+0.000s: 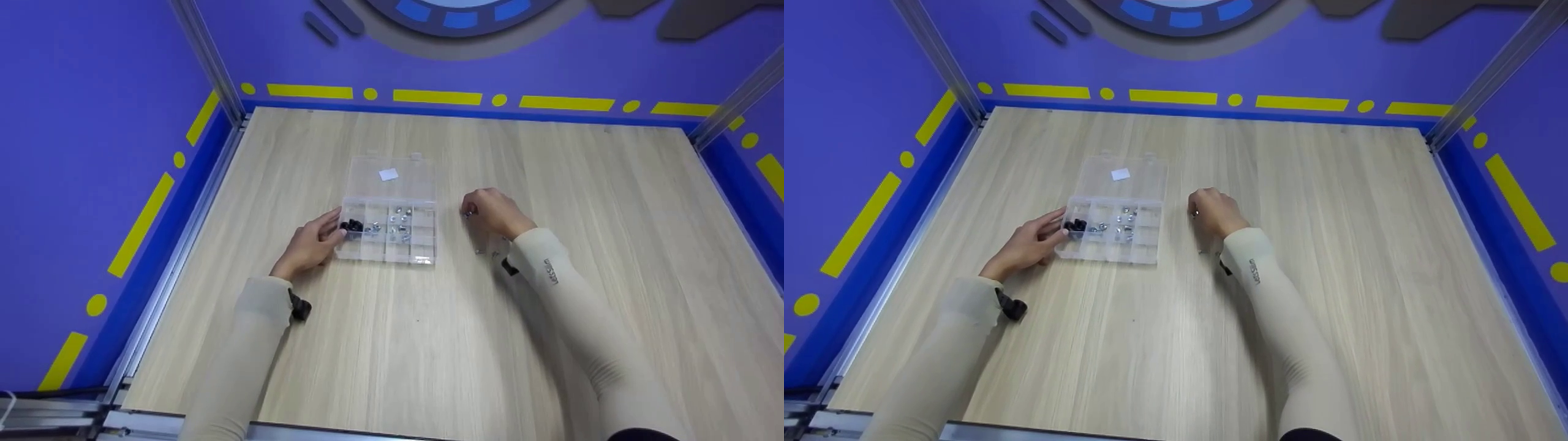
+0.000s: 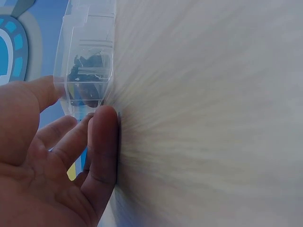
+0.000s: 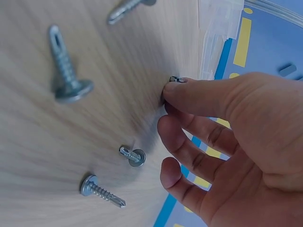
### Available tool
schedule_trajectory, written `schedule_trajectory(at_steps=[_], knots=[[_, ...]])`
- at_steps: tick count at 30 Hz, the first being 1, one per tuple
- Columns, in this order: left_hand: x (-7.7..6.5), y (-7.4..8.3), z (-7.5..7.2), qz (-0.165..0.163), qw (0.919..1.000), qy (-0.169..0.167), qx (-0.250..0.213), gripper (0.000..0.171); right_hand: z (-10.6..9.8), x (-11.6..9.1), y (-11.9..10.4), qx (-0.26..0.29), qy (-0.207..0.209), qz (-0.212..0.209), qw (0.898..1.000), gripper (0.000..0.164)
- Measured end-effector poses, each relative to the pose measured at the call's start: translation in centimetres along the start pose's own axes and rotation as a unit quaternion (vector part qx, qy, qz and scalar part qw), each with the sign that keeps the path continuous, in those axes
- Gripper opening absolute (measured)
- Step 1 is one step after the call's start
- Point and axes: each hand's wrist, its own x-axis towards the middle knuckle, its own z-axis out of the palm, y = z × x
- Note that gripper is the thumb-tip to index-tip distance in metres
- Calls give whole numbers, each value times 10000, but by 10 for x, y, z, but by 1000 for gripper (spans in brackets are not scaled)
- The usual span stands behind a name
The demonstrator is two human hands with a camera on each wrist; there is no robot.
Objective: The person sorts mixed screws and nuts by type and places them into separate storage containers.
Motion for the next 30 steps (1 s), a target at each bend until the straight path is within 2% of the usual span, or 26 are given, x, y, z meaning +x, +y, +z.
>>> schedule_trajectory(at_steps=[15, 24, 30], knots=[[0, -1, -1, 16, 10000, 21, 15, 61, 1, 1, -1, -210, 88, -130, 9997, 15], [2, -1, 0, 26, 10000, 41, 23, 60, -1, 0, -2, -78, 218, -156, 9996, 10], [1, -1, 0, 16, 10000, 51, 9, 61, -4, 1, -5, -59, 135, -353, 9993, 19]])
